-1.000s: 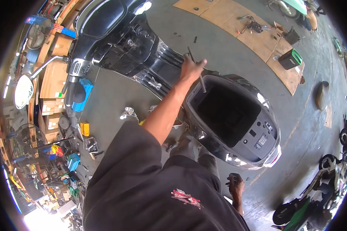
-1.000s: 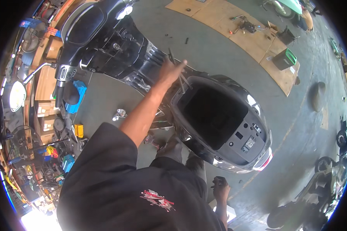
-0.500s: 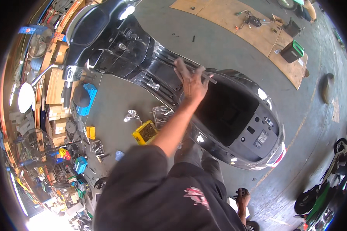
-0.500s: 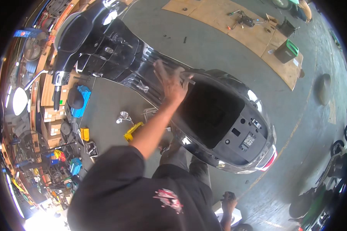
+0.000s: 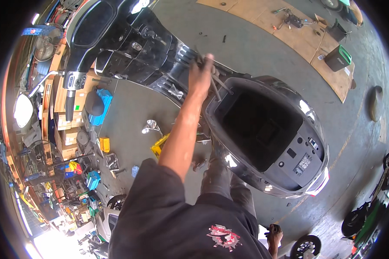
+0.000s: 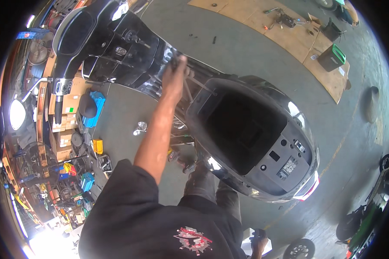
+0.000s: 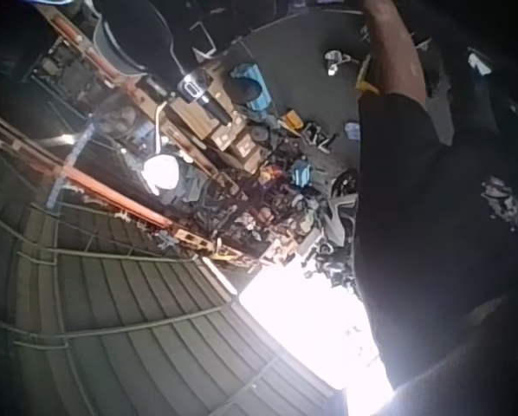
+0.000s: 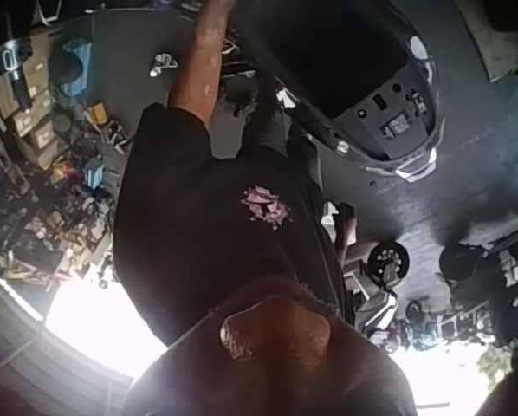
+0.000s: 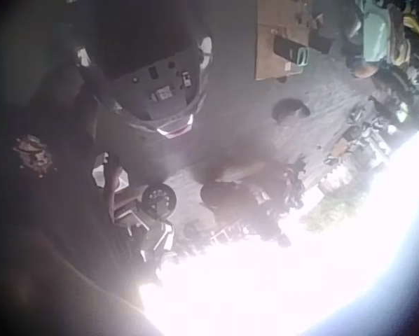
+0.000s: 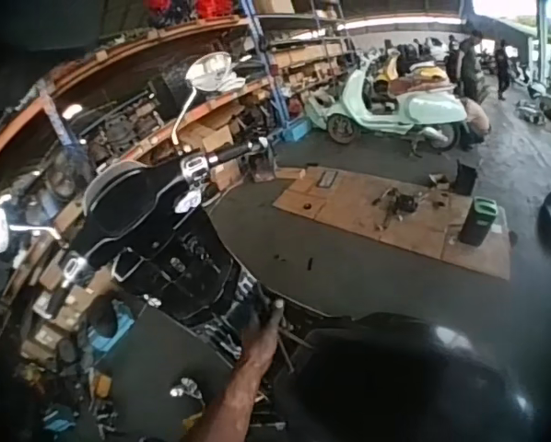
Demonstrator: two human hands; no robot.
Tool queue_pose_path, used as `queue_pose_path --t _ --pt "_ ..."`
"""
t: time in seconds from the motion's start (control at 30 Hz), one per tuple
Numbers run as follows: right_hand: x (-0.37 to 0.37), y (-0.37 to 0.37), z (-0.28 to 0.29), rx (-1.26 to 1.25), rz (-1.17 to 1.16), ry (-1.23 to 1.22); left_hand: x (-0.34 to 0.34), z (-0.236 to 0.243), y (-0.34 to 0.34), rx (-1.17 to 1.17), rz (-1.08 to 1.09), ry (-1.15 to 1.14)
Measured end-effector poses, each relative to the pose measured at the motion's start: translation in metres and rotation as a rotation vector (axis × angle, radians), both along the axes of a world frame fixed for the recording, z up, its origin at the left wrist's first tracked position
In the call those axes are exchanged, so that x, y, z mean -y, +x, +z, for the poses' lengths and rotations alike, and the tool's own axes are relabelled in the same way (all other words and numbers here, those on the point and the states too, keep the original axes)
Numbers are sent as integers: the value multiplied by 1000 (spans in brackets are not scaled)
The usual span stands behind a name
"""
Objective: The person works on the under-seat storage area of a scooter using a long metal tool, then places a seat on the vehicle, and subsequently handles a silver grab rail, removing a yellow sticker and inserting a screw into it.
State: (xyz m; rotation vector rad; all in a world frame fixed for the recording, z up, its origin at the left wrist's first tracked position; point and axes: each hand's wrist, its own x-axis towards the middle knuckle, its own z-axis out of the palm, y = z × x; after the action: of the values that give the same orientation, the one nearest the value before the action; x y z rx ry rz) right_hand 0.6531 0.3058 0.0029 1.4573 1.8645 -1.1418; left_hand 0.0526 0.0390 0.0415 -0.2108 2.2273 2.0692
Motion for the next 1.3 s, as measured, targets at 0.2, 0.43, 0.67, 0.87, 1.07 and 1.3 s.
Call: queue_pose_path --t 0.2,0.43,0.67,0.87,1.07,1.3 --pt "8 -14 -8 -64 69 10 5 52 14 -390 -860 -1065" --pt "8 -2 -10 -35 5 10 2 -5 40 -1059 -187 -867" --pt "3 6 -6 -25 -21 23 -63 -30 39 -542 449 286" --pt "-14 35 -52 -239 358 136 11 -24 -12 305 -444 595" --pt "6 -18 -36 -79 -16 -25 -20 -6 6 -19 498 123" --pt "12 -45 -15 -85 9 -30 -12 13 -4 -431 -900 -610"
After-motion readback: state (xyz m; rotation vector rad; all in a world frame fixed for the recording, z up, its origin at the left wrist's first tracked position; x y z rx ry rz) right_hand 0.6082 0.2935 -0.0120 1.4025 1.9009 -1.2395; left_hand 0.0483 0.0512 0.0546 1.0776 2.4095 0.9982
